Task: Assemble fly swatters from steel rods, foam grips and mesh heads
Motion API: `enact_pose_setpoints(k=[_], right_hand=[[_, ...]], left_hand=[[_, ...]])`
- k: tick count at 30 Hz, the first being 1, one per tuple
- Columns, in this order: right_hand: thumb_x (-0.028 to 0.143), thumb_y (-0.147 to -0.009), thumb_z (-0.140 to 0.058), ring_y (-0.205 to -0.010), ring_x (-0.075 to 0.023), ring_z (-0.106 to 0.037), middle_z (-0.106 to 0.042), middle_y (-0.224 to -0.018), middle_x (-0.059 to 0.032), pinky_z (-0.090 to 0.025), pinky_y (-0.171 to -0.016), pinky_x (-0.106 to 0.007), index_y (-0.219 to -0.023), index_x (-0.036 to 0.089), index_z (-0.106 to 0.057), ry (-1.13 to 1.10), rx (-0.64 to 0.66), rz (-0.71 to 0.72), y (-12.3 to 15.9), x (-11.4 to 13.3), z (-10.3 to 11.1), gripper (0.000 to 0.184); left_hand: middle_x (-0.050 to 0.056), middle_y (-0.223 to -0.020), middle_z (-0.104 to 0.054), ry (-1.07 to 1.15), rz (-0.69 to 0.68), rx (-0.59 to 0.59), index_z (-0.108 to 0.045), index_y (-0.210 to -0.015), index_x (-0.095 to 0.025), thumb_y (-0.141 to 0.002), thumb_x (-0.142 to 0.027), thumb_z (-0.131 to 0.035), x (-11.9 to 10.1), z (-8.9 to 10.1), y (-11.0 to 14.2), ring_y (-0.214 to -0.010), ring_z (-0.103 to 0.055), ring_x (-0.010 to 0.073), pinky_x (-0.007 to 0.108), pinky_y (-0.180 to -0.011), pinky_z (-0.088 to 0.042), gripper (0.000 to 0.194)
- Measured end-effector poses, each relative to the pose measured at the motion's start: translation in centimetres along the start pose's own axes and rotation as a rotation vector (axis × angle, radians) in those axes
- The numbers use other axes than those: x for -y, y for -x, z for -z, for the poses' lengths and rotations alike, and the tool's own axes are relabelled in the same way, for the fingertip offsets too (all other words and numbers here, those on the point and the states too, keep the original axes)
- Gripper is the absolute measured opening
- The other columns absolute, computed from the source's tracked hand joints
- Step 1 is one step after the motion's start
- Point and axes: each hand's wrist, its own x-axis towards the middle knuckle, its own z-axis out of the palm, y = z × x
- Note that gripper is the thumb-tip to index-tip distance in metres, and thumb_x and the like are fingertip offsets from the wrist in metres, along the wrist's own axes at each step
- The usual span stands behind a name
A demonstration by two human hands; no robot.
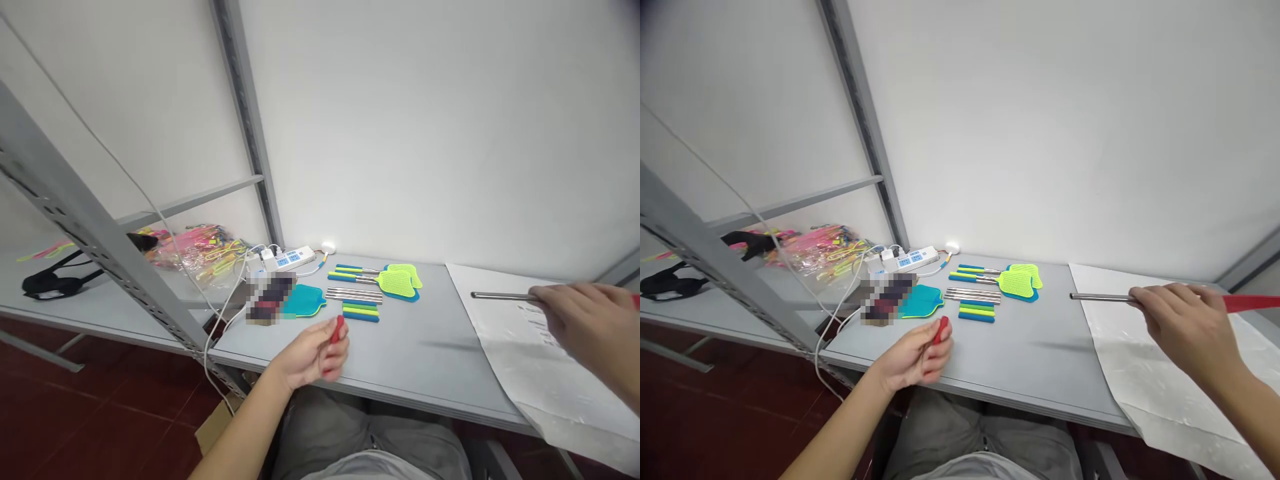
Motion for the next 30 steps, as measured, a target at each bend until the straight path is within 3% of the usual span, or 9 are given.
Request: enact_pose_setpoints(k=[2, 5, 8, 11, 15, 17, 19, 24, 30], right_hand=[[0.013, -0.094, -0.052, -0.077, -0.02, -0.061, -0.072, -0.081, -0.005, -0.036, -0.081, -0.041, -0.094, 0.022, -0.065, 0.019, 0.026, 0.011, 0.5, 0.9, -0.2, 0.017], [0.006, -0.091, -0.055, -0.087, -0.0223, -0.063, -0.073, -0.094, -0.0076, -0.04, -0.086, -0.041, -0.104, 0.019, -0.063, -0.055, -0.018, 0.078, 0.9, 5.5, -1.1, 0.021], [0.001, -0.089, -0.053, -0.097, -0.0253, -0.062, -0.071, -0.1, -0.0113, -0.043, -0.092, -0.045, -0.111, 0.017, -0.062, -0.157, 0.014, 0.065, 1.2, 9.6, -2.6, 0.028], [0.0, -0.09, -0.051, -0.102, -0.026, -0.06, -0.069, -0.104, -0.0129, -0.043, -0.096, -0.048, -0.114, 0.016, -0.062, -0.254, 0.036, 0.023, 1.6, 11.7, -4.0, 0.031], [0.001, -0.091, -0.05, -0.106, -0.0262, -0.059, -0.068, -0.108, -0.0127, -0.041, -0.1, -0.051, -0.118, 0.017, -0.061, -0.333, 0.077, -0.031, 2.3, 12.9, -5.4, 0.034], [0.0, -0.091, -0.049, -0.107, -0.0266, -0.059, -0.068, -0.109, -0.0127, -0.04, -0.1, -0.052, -0.119, 0.017, -0.062, -0.346, 0.108, -0.061, 2.7, 13.4, -6.0, 0.035], [0.0, -0.09, -0.049, -0.107, -0.0268, -0.059, -0.068, -0.109, -0.0124, -0.039, -0.1, -0.052, -0.12, 0.017, -0.062, -0.343, 0.135, -0.073, 3.2, 13.6, -6.5, 0.036], [0.006, -0.091, -0.051, -0.105, -0.0271, -0.059, -0.067, -0.108, -0.0109, -0.037, -0.1, -0.052, -0.122, 0.02, -0.062, -0.321, 0.194, -0.099, 4.1, 13.6, -7.1, 0.035], [0.004, -0.09, -0.053, -0.103, -0.0267, -0.059, -0.066, -0.109, -0.0115, -0.039, -0.096, -0.05, -0.121, 0.02, -0.062, -0.359, 0.256, -0.11, 4.0, 13.5, -7.2, 0.036]], left_hand=[[-0.002, -0.08, -0.048, 0.006, -0.187, -0.136, -0.05, -0.088, -0.022, -0.084, -0.066, -0.057, 0.5, -0.6, -1.2, -0.06, -0.044, 0.0089, 0.023, -0.06, -0.044, 0.045], [0.002, -0.093, -0.053, -0.066, -0.343, -0.294, -0.056, -0.098, -0.021, -0.087, -0.059, -0.058, 2.2, -2.4, -3.4, -0.075, -0.049, 0.0116, 0.026, -0.076, -0.043, 0.04], [0.0, -0.085, -0.055, -0.217, -0.37, -0.383, -0.06, -0.1, -0.021, -0.089, -0.051, -0.06, 3.6, -2.8, -4.5, -0.075, -0.05, 0.0137, 0.027, -0.077, -0.04, 0.032], [0.002, -0.086, -0.061, -0.378, -0.325, -0.387, -0.066, -0.094, -0.021, -0.084, -0.038, -0.07, 3.9, -1.5, -4.4, -0.082, -0.055, 0.0181, 0.03, -0.079, -0.039, 0.02], [0.002, -0.092, -0.065, -0.943, -0.354, -0.363, -0.068, -0.093, -0.023, -0.089, -0.026, -0.063, 3.1, 1.0, -3.8, -0.094, -0.054, 0.0219, 0.036, -0.086, -0.036, 0.006], [0.002, -0.096, -0.066, -1.263, -0.411, -0.371, -0.066, -0.096, -0.025, -0.093, -0.023, -0.057, 2.9, 2.0, -3.8, -0.097, -0.053, 0.0224, 0.038, -0.089, -0.035, 0.01], [0.002, -0.101, -0.066, -1.435, -0.456, -0.413, -0.066, -0.097, -0.026, -0.095, -0.021, -0.055, 2.8, 2.7, -4.0, -0.099, -0.051, 0.0228, 0.04, -0.089, -0.035, 0.012], [0.004, -0.113, -0.062, -1.614, -0.461, -0.511, -0.066, -0.098, -0.027, -0.094, -0.022, -0.055, 2.7, 3.4, -4.8, -0.103, -0.05, 0.0253, 0.039, -0.08, -0.035, 0.013], [0.005, -0.114, -0.061, -1.609, -0.481, -0.57, -0.065, -0.094, -0.026, -0.094, -0.021, -0.057, 2.7, 3.4, -5.8, -0.103, -0.051, 0.0247, 0.039, -0.081, -0.033, 0.01]])
